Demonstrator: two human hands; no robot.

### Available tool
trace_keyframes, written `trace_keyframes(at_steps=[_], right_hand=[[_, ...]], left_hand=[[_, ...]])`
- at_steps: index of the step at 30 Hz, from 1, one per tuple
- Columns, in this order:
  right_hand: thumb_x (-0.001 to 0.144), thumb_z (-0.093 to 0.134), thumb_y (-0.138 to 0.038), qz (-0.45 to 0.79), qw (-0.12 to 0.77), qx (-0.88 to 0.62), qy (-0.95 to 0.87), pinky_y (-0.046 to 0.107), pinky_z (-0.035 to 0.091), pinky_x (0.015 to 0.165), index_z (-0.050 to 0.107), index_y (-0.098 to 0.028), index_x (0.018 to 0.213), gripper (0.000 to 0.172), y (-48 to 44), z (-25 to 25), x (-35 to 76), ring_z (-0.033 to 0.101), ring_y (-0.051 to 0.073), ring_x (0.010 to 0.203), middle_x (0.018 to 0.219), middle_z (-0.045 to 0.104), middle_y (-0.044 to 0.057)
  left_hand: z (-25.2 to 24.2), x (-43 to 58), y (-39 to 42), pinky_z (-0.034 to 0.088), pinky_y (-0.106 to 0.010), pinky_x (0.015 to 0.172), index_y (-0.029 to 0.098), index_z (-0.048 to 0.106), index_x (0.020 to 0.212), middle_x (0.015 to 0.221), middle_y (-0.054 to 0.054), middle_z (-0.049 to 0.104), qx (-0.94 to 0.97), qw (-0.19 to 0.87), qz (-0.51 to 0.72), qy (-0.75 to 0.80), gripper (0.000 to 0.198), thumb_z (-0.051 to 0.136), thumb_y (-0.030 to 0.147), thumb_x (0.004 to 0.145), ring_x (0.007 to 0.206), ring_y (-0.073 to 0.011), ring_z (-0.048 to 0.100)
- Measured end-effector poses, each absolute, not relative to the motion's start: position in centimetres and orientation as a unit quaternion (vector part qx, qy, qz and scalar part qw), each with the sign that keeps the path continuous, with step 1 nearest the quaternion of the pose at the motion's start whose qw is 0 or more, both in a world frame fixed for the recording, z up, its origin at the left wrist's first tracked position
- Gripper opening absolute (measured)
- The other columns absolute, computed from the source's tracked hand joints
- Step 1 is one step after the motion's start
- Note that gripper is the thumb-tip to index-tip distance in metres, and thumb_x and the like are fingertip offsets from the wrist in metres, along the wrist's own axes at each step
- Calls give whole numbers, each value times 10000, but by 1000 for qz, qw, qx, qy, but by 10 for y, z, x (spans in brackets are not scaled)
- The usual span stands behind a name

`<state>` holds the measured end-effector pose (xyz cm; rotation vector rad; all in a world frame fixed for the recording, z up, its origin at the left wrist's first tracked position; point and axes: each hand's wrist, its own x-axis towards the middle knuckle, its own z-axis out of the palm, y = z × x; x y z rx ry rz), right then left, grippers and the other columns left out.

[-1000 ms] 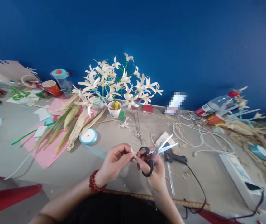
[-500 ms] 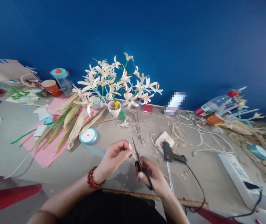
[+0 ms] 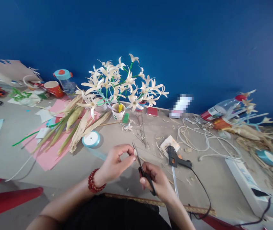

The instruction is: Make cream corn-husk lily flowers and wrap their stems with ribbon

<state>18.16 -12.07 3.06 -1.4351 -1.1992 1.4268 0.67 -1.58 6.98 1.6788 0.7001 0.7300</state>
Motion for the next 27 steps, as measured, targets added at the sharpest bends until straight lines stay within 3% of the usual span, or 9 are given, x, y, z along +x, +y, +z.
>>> trace_keyframes(at_steps=[27], right_hand=[[653, 721, -716, 593, 372, -567, -435, 197, 307, 422, 390, -220, 648, 597, -118, 28, 184, 454, 84, 416, 504, 456, -68]], left_hand=[[73, 2, -5, 402, -225, 645, 150, 586, 702, 713, -6, 620, 692, 612, 256, 285, 137, 573, 158, 838, 688, -125, 545]])
